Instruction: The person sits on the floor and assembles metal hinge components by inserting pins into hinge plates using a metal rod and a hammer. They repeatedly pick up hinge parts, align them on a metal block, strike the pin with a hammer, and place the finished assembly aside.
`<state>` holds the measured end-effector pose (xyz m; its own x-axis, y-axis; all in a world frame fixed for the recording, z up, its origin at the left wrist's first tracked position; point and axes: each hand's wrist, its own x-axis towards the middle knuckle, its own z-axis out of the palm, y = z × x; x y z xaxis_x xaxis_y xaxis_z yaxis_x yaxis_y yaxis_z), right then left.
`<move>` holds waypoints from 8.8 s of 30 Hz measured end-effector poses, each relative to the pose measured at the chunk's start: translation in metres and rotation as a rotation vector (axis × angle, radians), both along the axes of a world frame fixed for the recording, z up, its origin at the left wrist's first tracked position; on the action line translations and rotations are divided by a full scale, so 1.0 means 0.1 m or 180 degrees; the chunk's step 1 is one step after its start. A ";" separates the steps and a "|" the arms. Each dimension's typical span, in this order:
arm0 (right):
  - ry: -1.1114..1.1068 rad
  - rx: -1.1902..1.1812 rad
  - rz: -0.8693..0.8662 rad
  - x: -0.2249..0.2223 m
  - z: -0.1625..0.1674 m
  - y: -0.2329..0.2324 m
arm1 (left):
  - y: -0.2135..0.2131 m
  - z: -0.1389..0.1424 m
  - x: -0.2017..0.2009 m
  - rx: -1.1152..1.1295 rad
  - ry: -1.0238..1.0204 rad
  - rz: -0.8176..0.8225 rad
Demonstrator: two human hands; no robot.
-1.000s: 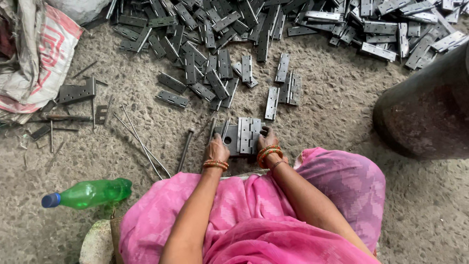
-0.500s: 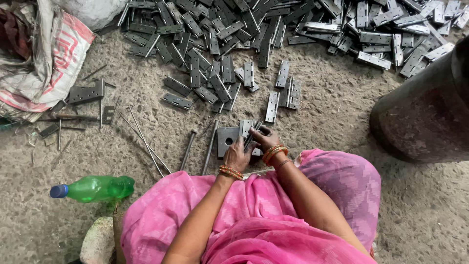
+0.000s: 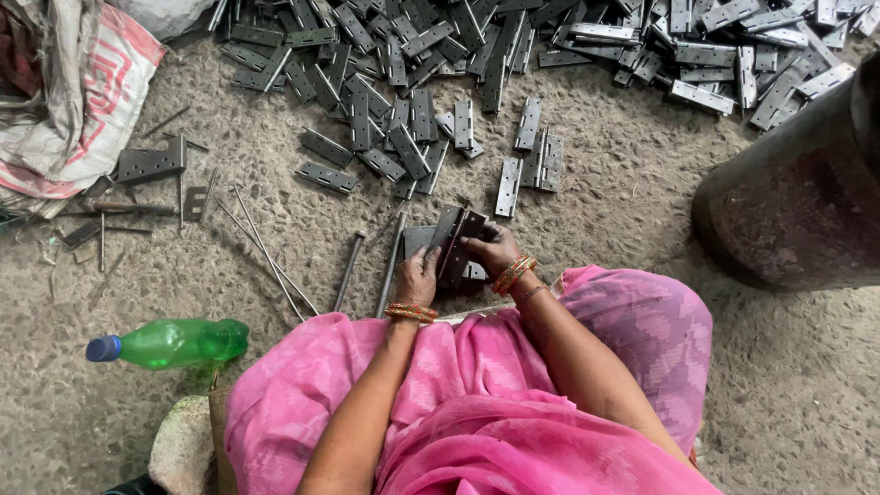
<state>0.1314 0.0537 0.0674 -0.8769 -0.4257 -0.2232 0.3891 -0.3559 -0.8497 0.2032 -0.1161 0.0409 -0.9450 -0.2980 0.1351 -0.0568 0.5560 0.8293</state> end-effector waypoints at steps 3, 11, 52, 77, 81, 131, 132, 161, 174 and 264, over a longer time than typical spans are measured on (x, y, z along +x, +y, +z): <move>-0.0177 -0.0239 0.0239 -0.04 0.05 0.05 | -0.04 0.01 -0.01 0.1597 -0.0107 -0.0653; -0.1026 0.0360 -0.1054 -0.10 0.01 0.12 | -0.14 0.01 -0.10 0.0725 -0.0402 -0.0222; -0.0410 -0.0112 -0.1653 -0.20 -0.16 -0.07 | 0.55 0.05 -0.69 -0.0388 -0.0544 -0.0198; 0.0937 0.1386 -0.0543 -0.13 -0.17 -0.18 | -0.94 -0.09 0.17 -0.1727 -0.2437 0.0286; 0.0832 0.0929 -0.0678 -0.14 -0.17 -0.22 | -0.74 -0.05 0.21 -0.0719 -0.2997 0.0634; 0.1751 0.1841 -0.0630 -0.13 -0.63 -0.12 | -0.03 1.71 0.15 0.0544 0.1211 -0.0015; 0.1720 0.1879 -0.0556 -0.13 -0.62 -0.13 | -0.06 2.08 0.14 0.1159 0.1992 -0.0219; 0.1898 0.2164 -0.0626 -0.10 -0.44 -0.10 | 0.10 2.74 -0.13 0.1040 0.4128 0.0182; 0.2027 0.2627 -0.0605 -0.14 -0.51 -0.10 | 0.05 0.59 0.31 -0.0491 0.0035 0.0054; 0.0252 0.5467 -0.0424 -2.85 -0.70 0.29 | -0.61 -0.93 -0.39 0.0767 -0.1390 -0.0396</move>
<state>-0.1537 0.0824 -0.0030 -0.9140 0.3054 -0.2669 0.3763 0.8842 -0.2768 0.1643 -0.1774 -0.0524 -0.9283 -0.1537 -0.3387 -0.3719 0.3766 0.8484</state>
